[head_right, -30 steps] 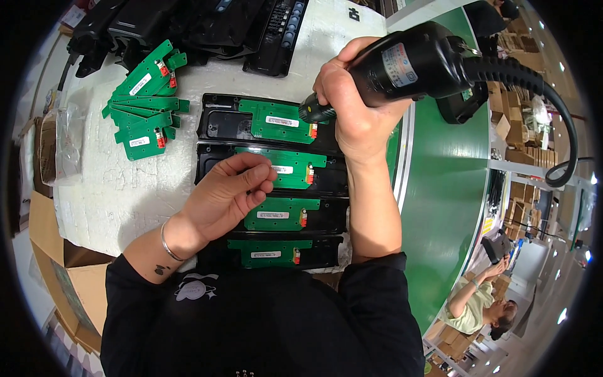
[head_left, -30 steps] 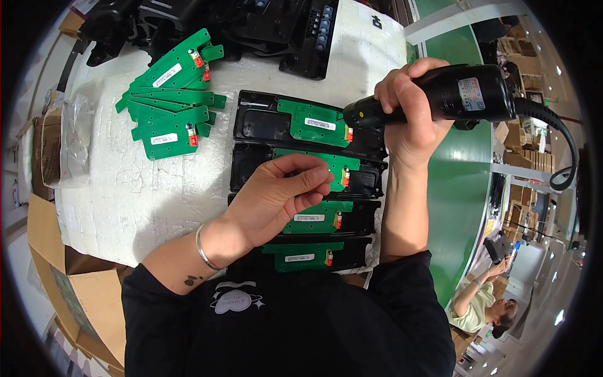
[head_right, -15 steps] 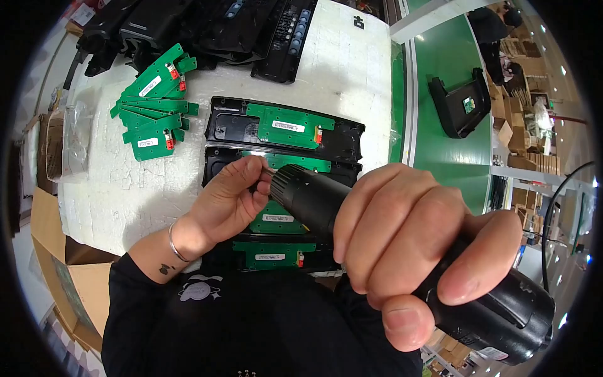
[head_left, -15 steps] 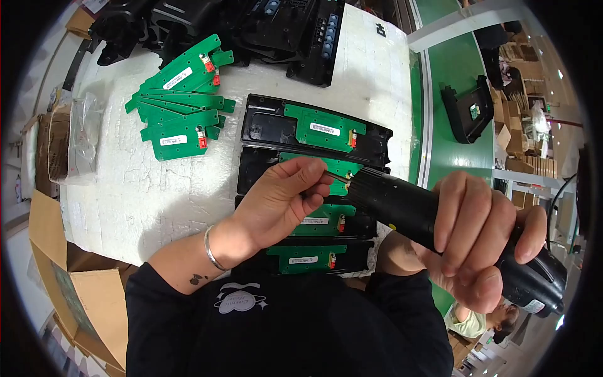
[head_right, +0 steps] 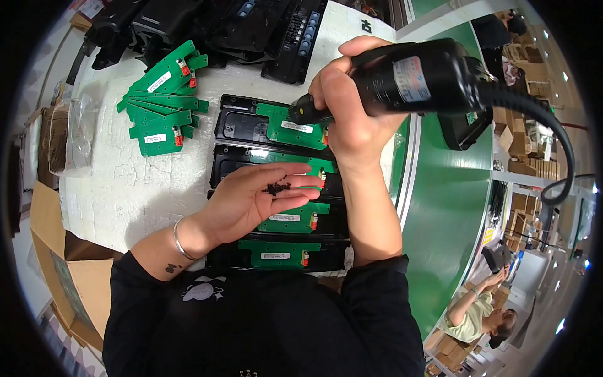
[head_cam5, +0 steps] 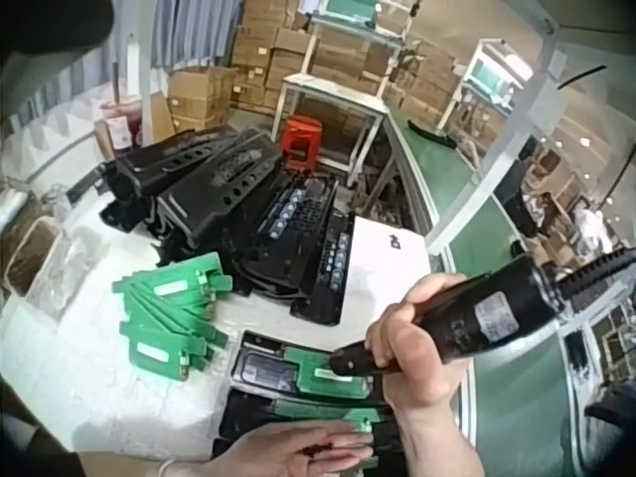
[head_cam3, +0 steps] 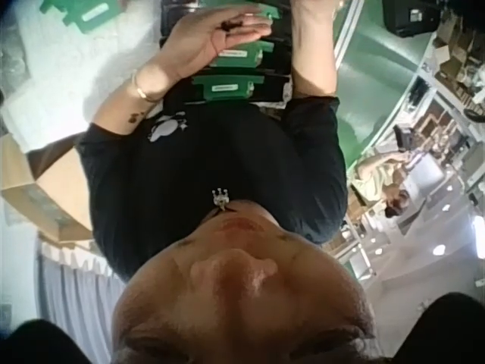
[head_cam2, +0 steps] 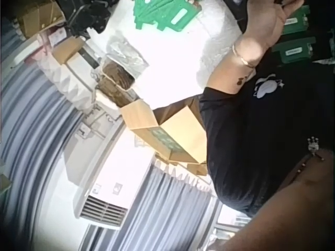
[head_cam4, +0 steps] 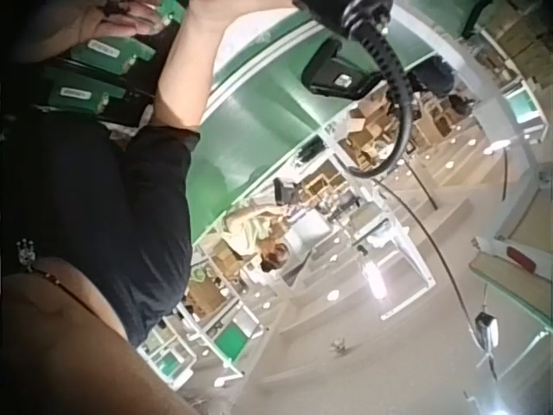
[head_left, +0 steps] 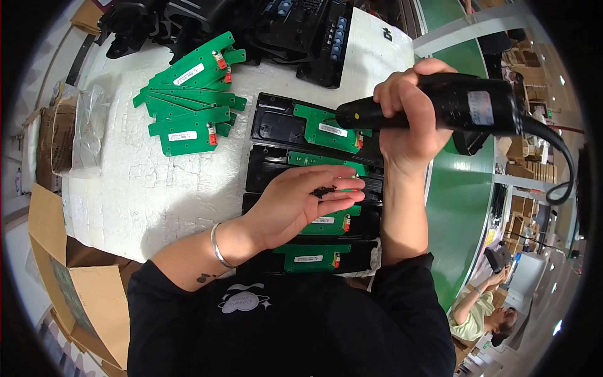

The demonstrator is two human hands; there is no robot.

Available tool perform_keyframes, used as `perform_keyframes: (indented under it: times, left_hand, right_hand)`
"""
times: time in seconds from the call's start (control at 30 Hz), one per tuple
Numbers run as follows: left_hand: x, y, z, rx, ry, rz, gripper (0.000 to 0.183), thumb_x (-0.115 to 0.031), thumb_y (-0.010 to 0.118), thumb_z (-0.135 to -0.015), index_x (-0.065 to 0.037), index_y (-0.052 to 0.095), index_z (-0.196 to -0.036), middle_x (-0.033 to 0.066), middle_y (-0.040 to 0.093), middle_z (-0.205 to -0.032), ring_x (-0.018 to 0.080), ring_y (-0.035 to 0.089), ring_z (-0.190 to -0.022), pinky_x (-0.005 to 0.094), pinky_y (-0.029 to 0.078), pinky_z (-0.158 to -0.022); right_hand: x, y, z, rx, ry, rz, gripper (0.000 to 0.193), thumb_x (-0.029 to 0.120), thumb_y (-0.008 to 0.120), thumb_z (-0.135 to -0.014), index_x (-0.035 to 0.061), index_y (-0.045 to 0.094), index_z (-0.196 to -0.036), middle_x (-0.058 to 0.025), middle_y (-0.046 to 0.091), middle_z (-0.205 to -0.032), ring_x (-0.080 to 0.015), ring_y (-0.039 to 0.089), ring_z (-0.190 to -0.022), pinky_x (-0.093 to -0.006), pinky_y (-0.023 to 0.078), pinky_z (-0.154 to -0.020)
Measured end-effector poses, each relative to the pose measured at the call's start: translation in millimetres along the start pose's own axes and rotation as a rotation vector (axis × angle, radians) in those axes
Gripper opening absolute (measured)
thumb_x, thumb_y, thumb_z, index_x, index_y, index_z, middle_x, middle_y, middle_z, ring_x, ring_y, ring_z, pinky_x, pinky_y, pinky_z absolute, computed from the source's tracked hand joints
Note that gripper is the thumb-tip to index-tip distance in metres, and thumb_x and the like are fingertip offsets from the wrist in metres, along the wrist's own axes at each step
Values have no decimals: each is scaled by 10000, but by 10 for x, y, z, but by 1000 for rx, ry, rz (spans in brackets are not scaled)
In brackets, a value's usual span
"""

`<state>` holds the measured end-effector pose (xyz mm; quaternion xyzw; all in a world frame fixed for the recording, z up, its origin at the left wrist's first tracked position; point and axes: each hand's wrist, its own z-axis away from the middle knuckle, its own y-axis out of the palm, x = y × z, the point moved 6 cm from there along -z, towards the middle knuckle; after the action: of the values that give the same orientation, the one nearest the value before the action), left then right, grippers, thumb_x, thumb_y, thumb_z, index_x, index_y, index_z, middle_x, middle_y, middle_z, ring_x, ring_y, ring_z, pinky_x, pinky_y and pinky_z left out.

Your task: Assemble electronic components by securing circuit boards to plastic housings using an electric screwdriver.

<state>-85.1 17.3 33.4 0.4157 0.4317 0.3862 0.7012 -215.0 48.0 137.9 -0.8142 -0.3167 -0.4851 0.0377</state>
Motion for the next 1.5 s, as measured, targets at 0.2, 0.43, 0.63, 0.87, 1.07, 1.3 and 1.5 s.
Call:
perform_keyframes:
  times: [0.2,0.43,0.63,0.87,1.07,1.3,1.5]
  left_hand:
    - [14,32,54,29,-22,-107,231,-187,349,-938,-13,470,-1031,150,565,-991,198,579,-891,272,472,-774]
    - [-50,7,68,54,13,-155,174,-178,423,-916,-28,501,-956,87,599,-859,139,587,-782,223,477,-682]
    - [-128,-102,44,-175,83,-115,143,-129,538,-857,-34,567,-960,47,605,-834,101,578,-744,189,469,-645]
    - [-190,-192,45,-185,153,114,149,-114,544,-848,-40,567,-975,42,596,-873,99,577,-750,191,487,-666]
    - [-185,-193,50,-89,155,226,138,-147,568,-836,-46,584,-928,17,586,-859,72,558,-764,173,485,-675]
    - [-121,-182,23,-6,97,300,144,-199,583,-827,-62,588,-870,0,580,-828,59,549,-719,164,480,-635]
    - [-104,5,39,-53,46,276,423,-309,406,-910,69,463,-1092,178,521,-1088,259,521,-1015,317,432,-899]
  right_hand:
    - [-91,4,-14,5,36,-2,230,-73,481,-664,-53,434,-889,-52,470,-531,-117,431,-411,-238,372,-419]
    - [-176,56,-72,9,104,11,131,-75,501,-659,-36,460,-778,-59,478,-532,-122,453,-417,-234,382,-423]
    - [-191,92,-81,32,136,19,125,-74,531,-656,-28,461,-749,-60,485,-556,-121,473,-427,-219,383,-422]
    - [431,162,0,146,-88,-111,308,33,489,-734,4,410,-1030,-12,412,-554,-106,381,-427,-280,357,-454]
    - [910,308,159,387,-39,-206,265,79,505,-691,88,457,-951,62,454,-549,-36,420,-464,-173,357,-514]
    - [828,288,221,334,-21,-224,298,80,510,-692,94,446,-982,64,450,-557,-39,410,-464,-192,352,-520]
    - [539,267,155,203,-111,-169,318,85,500,-706,71,489,-1023,51,396,-554,-69,366,-464,-227,337,-525]
